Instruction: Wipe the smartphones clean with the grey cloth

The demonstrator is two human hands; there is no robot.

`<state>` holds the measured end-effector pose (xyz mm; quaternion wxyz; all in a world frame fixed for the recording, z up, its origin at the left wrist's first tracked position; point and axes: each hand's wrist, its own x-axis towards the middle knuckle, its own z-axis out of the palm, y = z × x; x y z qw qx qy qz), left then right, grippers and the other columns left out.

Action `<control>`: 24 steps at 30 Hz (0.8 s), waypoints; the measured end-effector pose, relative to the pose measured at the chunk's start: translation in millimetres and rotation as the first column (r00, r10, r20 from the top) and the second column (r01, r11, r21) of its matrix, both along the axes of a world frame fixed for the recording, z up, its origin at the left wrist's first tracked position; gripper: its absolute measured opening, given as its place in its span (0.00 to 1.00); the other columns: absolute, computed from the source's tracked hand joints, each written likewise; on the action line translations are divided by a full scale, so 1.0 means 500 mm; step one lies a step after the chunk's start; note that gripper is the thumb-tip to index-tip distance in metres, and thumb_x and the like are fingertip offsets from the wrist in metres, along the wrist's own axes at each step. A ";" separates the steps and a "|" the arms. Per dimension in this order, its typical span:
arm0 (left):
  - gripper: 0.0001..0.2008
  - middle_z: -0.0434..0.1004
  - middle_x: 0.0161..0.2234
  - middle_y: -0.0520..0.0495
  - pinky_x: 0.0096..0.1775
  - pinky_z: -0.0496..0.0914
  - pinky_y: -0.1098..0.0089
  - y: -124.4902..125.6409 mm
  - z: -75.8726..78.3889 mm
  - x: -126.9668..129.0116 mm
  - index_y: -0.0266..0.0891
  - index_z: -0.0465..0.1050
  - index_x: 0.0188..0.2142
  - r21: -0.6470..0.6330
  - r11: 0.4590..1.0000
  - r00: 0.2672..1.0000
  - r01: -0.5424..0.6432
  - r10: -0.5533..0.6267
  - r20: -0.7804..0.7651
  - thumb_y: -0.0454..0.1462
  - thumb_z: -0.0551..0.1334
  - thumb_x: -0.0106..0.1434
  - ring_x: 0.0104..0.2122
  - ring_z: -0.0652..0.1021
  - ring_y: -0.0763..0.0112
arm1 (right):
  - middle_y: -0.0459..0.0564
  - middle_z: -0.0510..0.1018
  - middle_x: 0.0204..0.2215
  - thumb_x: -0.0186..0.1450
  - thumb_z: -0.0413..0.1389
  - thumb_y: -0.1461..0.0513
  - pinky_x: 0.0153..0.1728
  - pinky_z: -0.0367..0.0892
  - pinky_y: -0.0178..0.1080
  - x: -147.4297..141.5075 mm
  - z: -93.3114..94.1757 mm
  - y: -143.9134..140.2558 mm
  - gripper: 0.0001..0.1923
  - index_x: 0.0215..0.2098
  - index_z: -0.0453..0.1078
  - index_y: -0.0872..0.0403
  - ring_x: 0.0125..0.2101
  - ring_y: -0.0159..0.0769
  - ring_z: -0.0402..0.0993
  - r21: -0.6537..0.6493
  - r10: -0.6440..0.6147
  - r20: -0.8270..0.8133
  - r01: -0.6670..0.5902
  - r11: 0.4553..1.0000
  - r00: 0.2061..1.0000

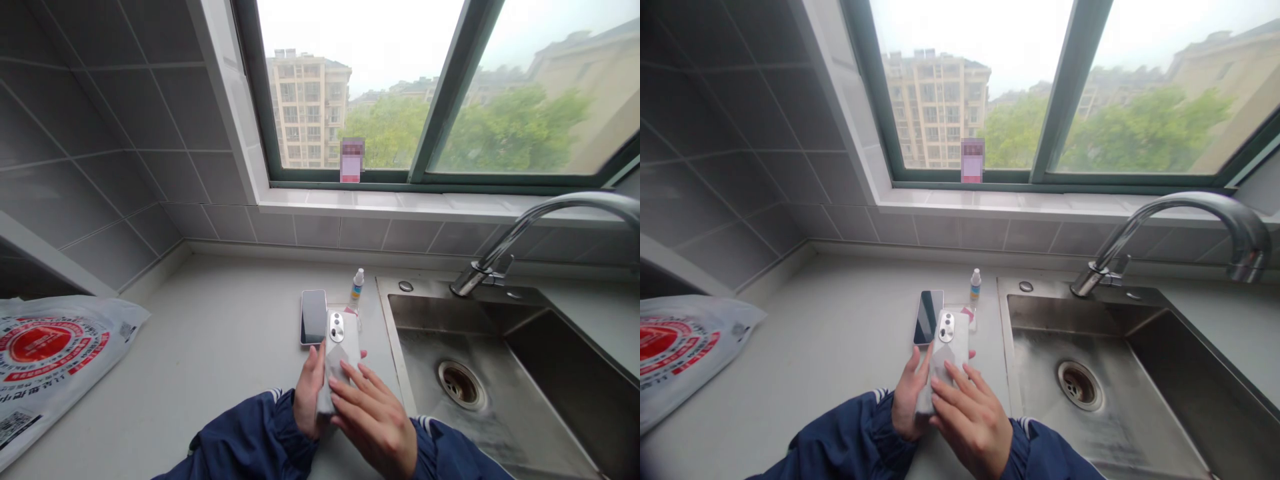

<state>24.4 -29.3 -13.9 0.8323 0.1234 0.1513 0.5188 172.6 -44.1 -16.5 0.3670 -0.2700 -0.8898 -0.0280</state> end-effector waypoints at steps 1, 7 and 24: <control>0.35 0.76 0.50 0.33 0.56 0.63 0.53 -0.001 -0.005 0.000 0.36 0.53 0.64 -0.005 1.000 1.000 0.025 -0.025 0.009 0.55 0.50 0.66 0.49 0.77 0.54 | 0.53 0.79 0.49 0.66 0.59 0.62 0.60 0.64 0.51 -0.004 0.001 -0.003 0.09 0.44 0.76 0.55 0.60 0.47 0.64 0.004 0.009 0.003 -0.009 1.000 1.000; 0.38 0.72 0.55 0.33 0.56 0.63 0.50 0.002 -0.004 0.000 0.39 0.49 0.67 0.009 0.999 0.998 0.053 -0.054 0.035 0.54 0.54 0.64 0.53 0.74 0.50 | 0.51 0.76 0.53 0.66 0.59 0.58 0.61 0.60 0.55 0.004 0.012 0.002 0.13 0.47 0.75 0.55 0.63 0.51 0.58 -0.006 0.013 0.069 -0.012 1.000 0.998; 0.32 0.75 0.45 0.37 0.32 0.75 0.59 -0.018 -0.035 -0.001 0.51 0.52 0.65 0.146 0.947 0.919 0.285 -0.227 -0.324 0.55 0.50 0.65 0.38 0.79 0.53 | 0.57 0.57 0.66 0.71 0.48 0.63 0.60 0.55 0.62 0.061 -0.013 0.057 0.29 0.69 0.49 0.57 0.67 0.57 0.43 -0.101 -0.325 0.046 0.328 0.939 0.945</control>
